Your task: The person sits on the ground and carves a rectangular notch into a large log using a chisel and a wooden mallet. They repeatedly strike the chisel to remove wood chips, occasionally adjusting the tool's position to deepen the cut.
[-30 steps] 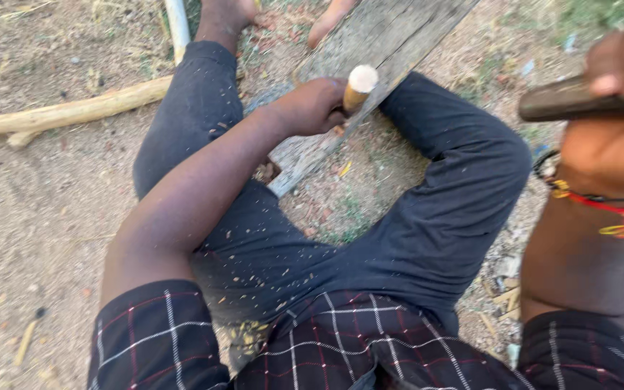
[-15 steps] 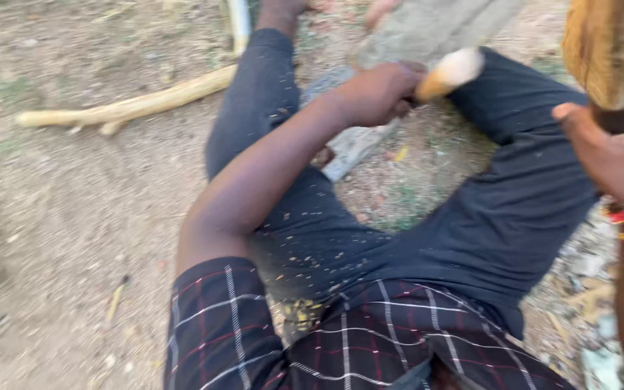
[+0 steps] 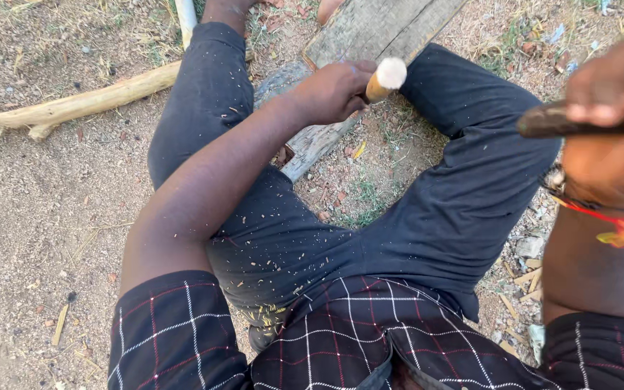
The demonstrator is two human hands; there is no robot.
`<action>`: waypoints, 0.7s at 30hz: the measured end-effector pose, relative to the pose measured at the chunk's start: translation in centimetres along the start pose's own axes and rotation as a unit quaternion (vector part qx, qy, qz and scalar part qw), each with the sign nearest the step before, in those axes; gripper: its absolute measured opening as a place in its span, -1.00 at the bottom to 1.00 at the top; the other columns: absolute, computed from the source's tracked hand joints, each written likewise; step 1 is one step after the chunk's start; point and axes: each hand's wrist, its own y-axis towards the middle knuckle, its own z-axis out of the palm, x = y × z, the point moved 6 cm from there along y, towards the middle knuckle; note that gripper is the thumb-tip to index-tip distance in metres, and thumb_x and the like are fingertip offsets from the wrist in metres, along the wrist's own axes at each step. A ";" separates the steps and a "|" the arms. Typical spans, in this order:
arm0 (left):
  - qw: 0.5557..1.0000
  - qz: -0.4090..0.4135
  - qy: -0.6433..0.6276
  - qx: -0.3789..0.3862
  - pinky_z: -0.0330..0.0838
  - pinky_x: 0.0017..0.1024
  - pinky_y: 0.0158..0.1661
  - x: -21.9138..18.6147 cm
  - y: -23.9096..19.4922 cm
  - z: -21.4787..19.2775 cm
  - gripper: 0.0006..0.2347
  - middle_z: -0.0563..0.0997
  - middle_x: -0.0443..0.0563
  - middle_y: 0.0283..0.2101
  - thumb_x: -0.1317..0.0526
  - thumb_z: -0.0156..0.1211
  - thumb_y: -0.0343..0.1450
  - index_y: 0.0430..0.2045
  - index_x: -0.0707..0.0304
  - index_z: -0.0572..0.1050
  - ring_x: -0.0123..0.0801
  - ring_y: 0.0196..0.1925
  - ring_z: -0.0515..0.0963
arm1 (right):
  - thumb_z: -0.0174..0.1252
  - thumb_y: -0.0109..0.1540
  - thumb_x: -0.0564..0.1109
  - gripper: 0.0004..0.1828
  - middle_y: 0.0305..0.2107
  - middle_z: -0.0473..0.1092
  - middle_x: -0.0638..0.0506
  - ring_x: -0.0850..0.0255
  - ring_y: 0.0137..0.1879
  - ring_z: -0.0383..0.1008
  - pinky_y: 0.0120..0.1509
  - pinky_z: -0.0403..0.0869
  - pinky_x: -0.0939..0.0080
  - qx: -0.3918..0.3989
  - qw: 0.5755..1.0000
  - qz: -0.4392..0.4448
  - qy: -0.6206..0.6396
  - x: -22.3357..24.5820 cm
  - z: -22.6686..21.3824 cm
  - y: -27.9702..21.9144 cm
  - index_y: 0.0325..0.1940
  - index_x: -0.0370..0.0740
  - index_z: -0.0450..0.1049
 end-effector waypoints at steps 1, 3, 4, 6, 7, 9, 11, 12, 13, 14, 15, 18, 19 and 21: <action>0.999 -0.033 0.001 0.016 0.46 -0.04 0.03 0.3 -0.4 0.6 -0.78 0.59 0.26 -0.05 0.35 0.24 0.30 -0.19 0.38 0.52 0.16 0.03 0.55 | 0.38 0.34 -0.18 -0.76 -0.41 0.37 0.01 0.18 -0.36 0.43 -0.22 0.42 0.22 0.010 0.994 -0.030 -0.101 -0.5 -0.1 0.2 -0.12 -0.24 0.40; 0.998 -0.044 0.027 0.018 0.46 -0.04 -0.01 0.9 -0.7 1.1 -0.80 0.60 0.25 -0.06 0.33 0.26 0.34 -0.19 0.33 0.54 0.15 -0.01 0.56 | 0.39 0.32 -0.16 -0.74 -0.40 0.38 0.00 0.14 -0.35 0.44 -0.21 0.42 0.20 0.051 0.933 -0.105 -0.340 -1.7 0.2 0.9 -0.13 -0.25 0.41; 0.998 -0.022 0.050 0.006 0.46 -0.04 -0.01 0.8 -0.9 1.3 -0.82 0.60 0.25 -0.07 0.30 0.29 0.36 -0.19 0.30 0.56 0.16 -0.02 0.57 | 0.40 0.31 -0.15 -0.73 -0.40 0.38 -0.01 0.12 -0.34 0.45 -0.21 0.42 0.18 0.080 0.871 -0.139 -0.465 -2.4 0.7 0.8 -0.14 -0.25 0.41; 0.996 -0.056 0.060 0.026 0.47 -0.06 -0.01 1.7 -1.2 1.6 -0.84 0.61 0.23 -0.11 0.28 0.28 0.39 -0.19 0.25 0.58 0.13 -0.04 0.59 | 0.42 0.29 -0.13 -0.72 -0.40 0.38 -0.03 0.08 -0.33 0.46 -0.20 0.42 0.16 0.137 0.784 -0.144 -0.588 -3.6 1.1 0.2 -0.15 -0.26 0.42; 0.991 -0.111 0.047 0.057 0.48 -0.08 0.00 2.4 -1.6 2.0 -0.84 0.62 0.21 -0.14 0.27 0.26 0.39 -0.19 0.24 0.58 0.10 -0.05 0.61 | 0.43 0.28 -0.12 -0.71 -0.39 0.38 -0.03 0.06 -0.33 0.47 -0.20 0.42 0.15 0.138 0.778 -0.136 -0.598 -3.6 0.9 -0.1 -0.16 -0.26 0.42; 0.988 -0.132 0.035 0.076 0.50 -0.09 0.00 2.5 -1.4 2.1 -0.82 0.62 0.20 -0.13 0.29 0.23 0.36 -0.19 0.24 0.56 0.08 -0.06 0.62 | 0.44 0.25 -0.11 -0.69 -0.39 0.39 -0.05 0.02 -0.31 0.48 -0.19 0.42 0.12 0.121 0.793 -0.122 -0.585 -2.9 0.3 -0.4 -0.17 -0.26 0.43; 0.996 -0.066 0.038 0.050 0.50 -0.08 -0.01 1.3 -0.6 1.3 -0.78 0.61 0.22 -0.07 0.35 0.21 0.29 -0.20 0.29 0.54 0.10 -0.04 0.61 | 0.47 0.28 -0.12 -0.69 -0.44 0.38 -0.01 0.05 -0.36 0.47 -0.21 0.42 0.11 0.082 0.836 -0.105 -0.532 -1.7 -0.2 -0.7 -0.22 -0.25 0.43; 0.995 -0.075 0.040 0.053 0.50 -0.08 -0.01 1.1 -0.4 1.0 -0.78 0.61 0.22 -0.08 0.34 0.23 0.29 -0.20 0.30 0.53 0.11 -0.04 0.61 | 0.47 0.33 -0.13 -0.70 -0.44 0.38 0.01 0.08 -0.37 0.48 -0.21 0.42 0.11 0.067 0.860 -0.099 -0.496 -1.0 -0.3 -1.1 -0.24 -0.22 0.42; 0.994 -0.084 0.041 0.057 0.51 -0.08 -0.01 0.7 -0.2 0.8 -0.78 0.60 0.22 -0.09 0.33 0.24 0.29 -0.20 0.30 0.53 0.11 -0.04 0.61 | 0.46 0.36 -0.16 -0.71 -0.42 0.39 0.03 0.12 -0.36 0.48 -0.22 0.44 0.13 0.032 0.905 -0.072 -0.419 -0.5 -0.7 -1.1 -0.22 -0.21 0.41; 0.993 -0.092 0.041 0.063 0.51 -0.08 -0.01 0.3 0.1 0.6 -0.78 0.60 0.22 -0.10 0.32 0.26 0.29 -0.20 0.31 0.52 0.12 -0.04 0.60 | 0.45 0.39 -0.18 -0.71 -0.39 0.39 0.05 0.15 -0.35 0.47 -0.22 0.45 0.14 -0.008 0.941 -0.050 -0.335 -0.2 -1.2 -1.4 -0.19 -0.20 0.40; 0.993 -0.085 0.040 0.072 0.49 -0.06 -0.02 -0.3 0.2 0.4 -0.76 0.60 0.21 -0.11 0.32 0.26 0.31 -0.15 0.28 0.52 0.12 -0.04 0.60 | 0.44 0.41 -0.22 -0.72 -0.34 0.39 0.06 0.19 -0.33 0.47 -0.22 0.47 0.18 -0.068 0.977 -0.005 -0.204 -0.5 -1.8 -1.6 -0.11 -0.21 0.39; 0.994 -0.069 0.037 0.081 0.47 -0.03 -0.03 -2.1 0.5 -0.6 -0.75 0.58 0.20 -0.14 0.30 0.29 0.35 -0.10 0.25 0.52 0.13 -0.04 0.60 | 0.37 0.44 -0.24 -0.76 -0.31 0.37 0.06 0.24 -0.33 0.42 -0.23 0.47 0.22 -0.121 0.991 0.031 0.054 -0.4 -2.5 -1.6 -0.03 -0.20 0.37; 0.994 -0.067 0.037 0.075 0.48 -0.04 -0.03 -2.3 0.6 -0.9 -0.78 0.58 0.20 -0.13 0.28 0.31 0.36 -0.16 0.28 0.52 0.14 -0.04 0.60 | 0.37 0.42 -0.23 -0.76 -0.31 0.37 0.05 0.23 -0.32 0.43 -0.22 0.47 0.21 -0.118 0.989 0.030 0.079 -0.2 -2.6 -1.6 -0.03 -0.21 0.38; 0.996 -0.060 0.030 0.050 0.49 -0.06 -0.02 -2.2 0.7 -1.3 -0.80 0.58 0.19 -0.09 0.30 0.30 0.33 -0.20 0.30 0.51 0.14 -0.03 0.60 | 0.38 0.40 -0.21 -0.75 -0.30 0.38 0.04 0.20 -0.30 0.44 -0.20 0.47 0.18 -0.113 0.988 0.028 0.106 -0.1 -2.6 -1.7 -0.03 -0.21 0.39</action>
